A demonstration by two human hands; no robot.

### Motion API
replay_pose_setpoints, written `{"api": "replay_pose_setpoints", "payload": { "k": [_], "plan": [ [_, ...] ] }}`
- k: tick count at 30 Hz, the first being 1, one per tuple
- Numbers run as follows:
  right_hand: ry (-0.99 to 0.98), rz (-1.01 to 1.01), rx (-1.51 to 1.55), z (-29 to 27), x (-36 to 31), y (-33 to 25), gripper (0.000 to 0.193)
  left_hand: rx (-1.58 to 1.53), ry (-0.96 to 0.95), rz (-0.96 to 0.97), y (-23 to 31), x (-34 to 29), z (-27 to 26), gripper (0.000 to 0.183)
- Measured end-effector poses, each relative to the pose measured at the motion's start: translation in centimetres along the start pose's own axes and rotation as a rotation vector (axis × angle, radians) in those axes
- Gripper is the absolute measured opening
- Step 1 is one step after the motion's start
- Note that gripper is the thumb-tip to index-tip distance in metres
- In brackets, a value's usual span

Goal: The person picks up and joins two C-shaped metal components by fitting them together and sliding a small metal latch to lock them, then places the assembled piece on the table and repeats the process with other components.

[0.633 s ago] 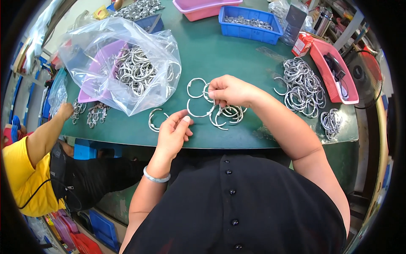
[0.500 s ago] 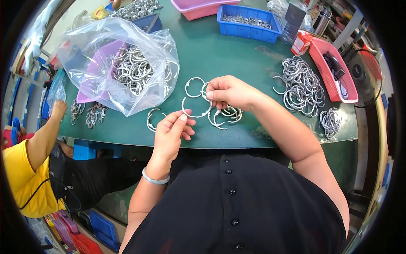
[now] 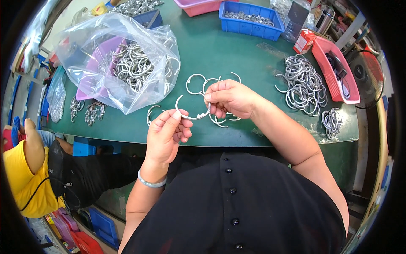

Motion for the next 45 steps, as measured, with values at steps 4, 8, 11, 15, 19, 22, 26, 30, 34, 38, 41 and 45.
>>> {"api": "replay_pose_setpoints", "payload": {
  "k": [4,8,11,15,19,22,26,30,34,38,41,45],
  "plan": [
    [0.011,0.02,0.011,0.1,-0.2,0.1,0.015,-0.023,-0.01,-0.008,-0.3,0.1,-0.2,0.018],
    [0.035,0.0,0.03,0.1,-0.3,0.2,0.012,-0.029,-0.005,-0.014,-0.4,0.1,-0.3,0.018],
    [0.054,-0.02,0.044,0.1,-0.4,0.2,0.011,-0.037,-0.028,-0.019,-0.4,0.1,-0.5,0.018],
    [0.054,-0.042,0.042,0.3,-0.6,-0.1,0.011,-0.043,-0.043,-0.027,-0.5,0.2,-0.6,0.018],
    [0.057,-0.049,0.038,0.4,-0.8,-0.4,0.011,-0.026,0.002,-0.029,-0.4,0.3,-0.4,0.018],
    [0.023,-0.033,0.019,0.7,-1.2,-0.7,0.014,-0.025,0.001,-0.032,-0.6,0.3,-0.6,0.018],
    [-0.004,-0.094,-0.015,1.6,-1.6,-1.4,0.014,-0.025,-0.05,-0.023,-1.0,0.5,-0.8,0.019],
    [-0.043,-0.149,-0.076,3.3,-2.1,-2.4,0.015,-0.059,-0.088,-0.046,-1.5,0.7,-1.0,0.021],
    [-0.088,-0.188,-0.088,4.4,-2.3,-2.6,0.016,-0.103,-0.137,-0.053,-1.7,0.7,-0.9,0.021],
    [-0.096,-0.198,-0.111,4.8,-2.4,-2.7,0.016,-0.12,-0.156,-0.049,-1.7,0.6,-0.8,0.021],
    [-0.103,-0.206,-0.133,5.1,-2.4,-2.7,0.017,-0.129,-0.169,-0.045,-1.7,0.6,-0.7,0.021],
    [-0.117,-0.22,-0.127,5.4,-2.5,-2.9,0.018,-0.147,-0.175,-0.055,-1.7,0.5,-0.7,0.02]
  ]
}}
Point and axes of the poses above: each hand's wrist, its own x-axis towards the middle knuckle, its own z-axis out of the palm, y = z × x, the point moved 3 cm from there along x, towards the middle knuckle, and after that the axes turned 10 degrees about -z, right-handed, at the moved point
